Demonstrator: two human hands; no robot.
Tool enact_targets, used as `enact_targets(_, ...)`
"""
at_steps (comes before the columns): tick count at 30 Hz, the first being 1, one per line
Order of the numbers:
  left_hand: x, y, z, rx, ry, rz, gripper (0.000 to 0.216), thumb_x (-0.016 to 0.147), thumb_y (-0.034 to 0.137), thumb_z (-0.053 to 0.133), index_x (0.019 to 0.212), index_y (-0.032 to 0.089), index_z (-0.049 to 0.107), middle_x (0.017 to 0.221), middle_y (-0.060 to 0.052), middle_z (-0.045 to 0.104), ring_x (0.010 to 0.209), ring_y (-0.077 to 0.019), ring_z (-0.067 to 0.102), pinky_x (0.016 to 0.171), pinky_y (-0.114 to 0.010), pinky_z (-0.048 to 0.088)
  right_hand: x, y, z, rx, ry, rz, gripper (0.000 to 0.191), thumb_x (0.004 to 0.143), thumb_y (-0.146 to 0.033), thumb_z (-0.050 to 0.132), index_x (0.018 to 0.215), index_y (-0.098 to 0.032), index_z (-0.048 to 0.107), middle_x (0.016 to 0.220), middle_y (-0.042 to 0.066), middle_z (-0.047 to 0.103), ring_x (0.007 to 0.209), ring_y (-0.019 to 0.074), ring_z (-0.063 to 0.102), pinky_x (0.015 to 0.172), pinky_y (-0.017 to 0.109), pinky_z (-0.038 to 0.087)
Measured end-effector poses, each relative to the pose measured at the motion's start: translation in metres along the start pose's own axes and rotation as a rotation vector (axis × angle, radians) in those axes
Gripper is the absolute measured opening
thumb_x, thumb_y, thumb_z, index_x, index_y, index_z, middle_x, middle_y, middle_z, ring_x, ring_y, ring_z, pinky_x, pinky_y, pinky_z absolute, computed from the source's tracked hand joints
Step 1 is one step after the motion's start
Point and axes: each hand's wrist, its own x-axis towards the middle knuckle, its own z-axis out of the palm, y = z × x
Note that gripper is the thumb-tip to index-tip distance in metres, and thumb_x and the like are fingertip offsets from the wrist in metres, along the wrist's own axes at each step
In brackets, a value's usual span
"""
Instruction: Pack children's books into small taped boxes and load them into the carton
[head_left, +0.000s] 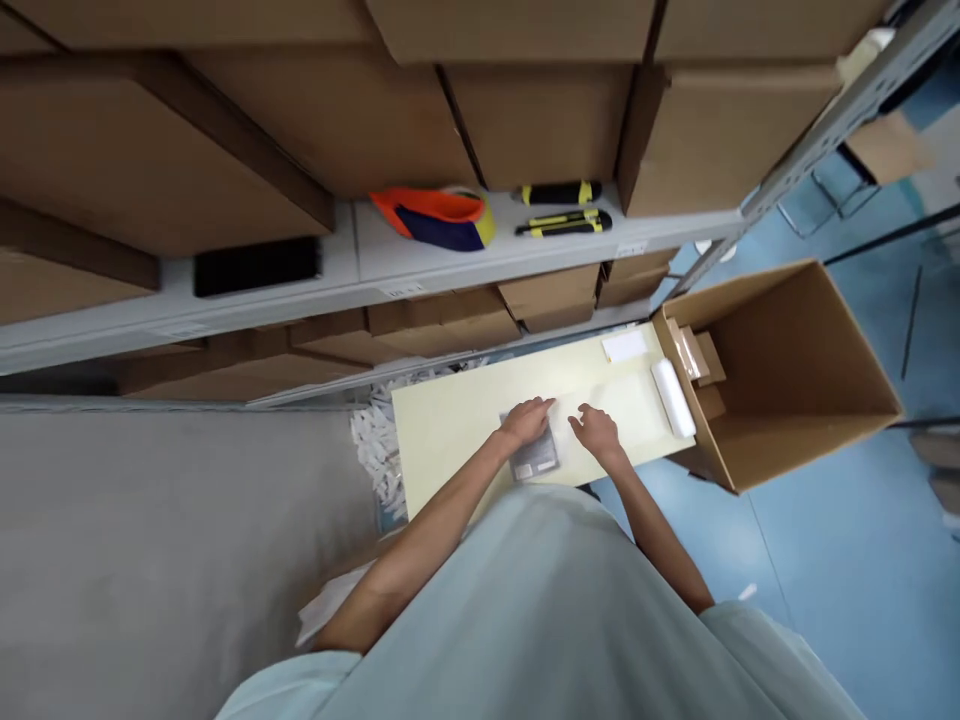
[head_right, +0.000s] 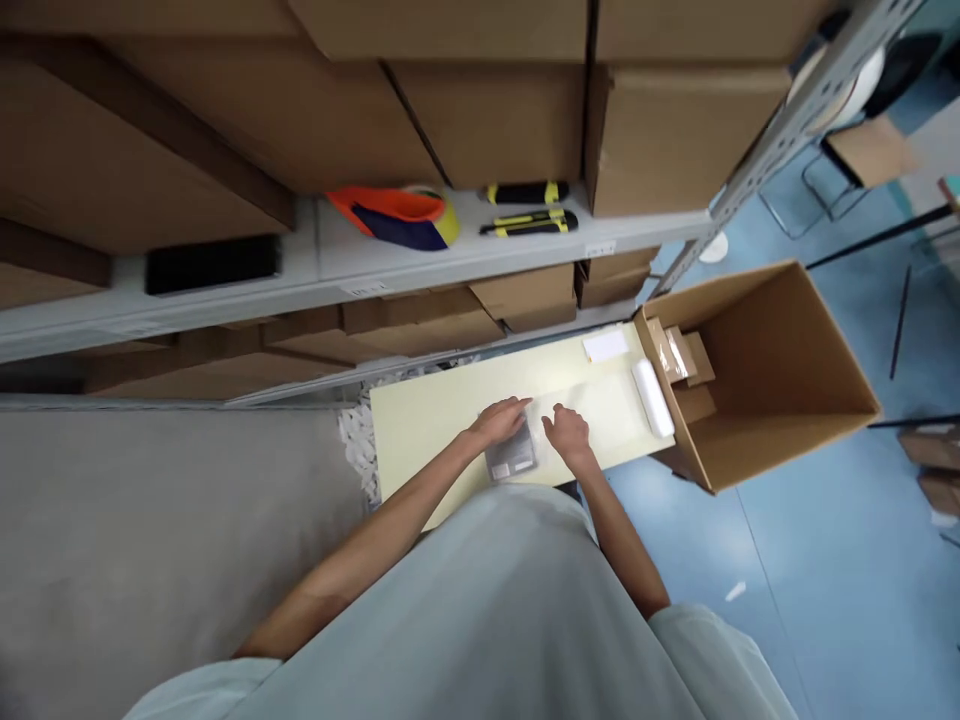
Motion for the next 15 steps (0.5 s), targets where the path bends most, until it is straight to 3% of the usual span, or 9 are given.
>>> enact_targets(4,0.007,-0.001,-0.073,-0.038,0.265,0.039,0.056,0.106,0.022,0.053,0.161,0.020,0.065,0.155,-0.018,0.071,0.145,-0.0347,0.068,0.125,-0.046,0.052,0.030,-0.030,-0.088,-0.011,0.285,-0.219,0.042,0.118,-0.034,0.054,0.153,-0.014,0.067,0.144,0.018,0.079,0.138,0.0314,0.074,0.116,0.038,0.056)
enact_targets(9,0.008,0.021,-0.172,-0.098,0.649,0.114,0.049,0.111,0.026,0.052,0.156,0.018,0.067,0.149,-0.018,0.072,0.139,-0.0339,0.070,0.121,-0.045,0.054,0.068,-0.088,-0.201,-0.020,0.707,-0.566,0.047,0.115,-0.023,0.045,0.155,-0.009,0.066,0.157,0.024,0.068,0.147,0.0368,0.062,0.127,0.050,0.048)
enact_targets(12,0.002,0.040,-0.212,-0.103,0.789,0.159,0.047,0.110,0.025,0.053,0.155,0.020,0.068,0.145,-0.015,0.073,0.136,-0.0331,0.069,0.120,-0.044,0.054,0.087,-0.111,-0.242,-0.065,0.755,-0.687,0.051,0.113,-0.020,0.044,0.160,-0.010,0.063,0.169,0.023,0.058,0.155,0.0377,0.053,0.131,0.054,0.044)
enact_targets(15,-0.003,0.050,-0.224,-0.118,0.827,0.160,0.046,0.110,0.025,0.053,0.152,0.021,0.071,0.141,-0.013,0.075,0.133,-0.0318,0.070,0.120,-0.044,0.054,0.102,-0.117,-0.259,-0.157,0.685,-0.668,0.056,0.110,-0.013,0.041,0.163,-0.007,0.059,0.172,0.025,0.055,0.156,0.0395,0.049,0.129,0.059,0.043)
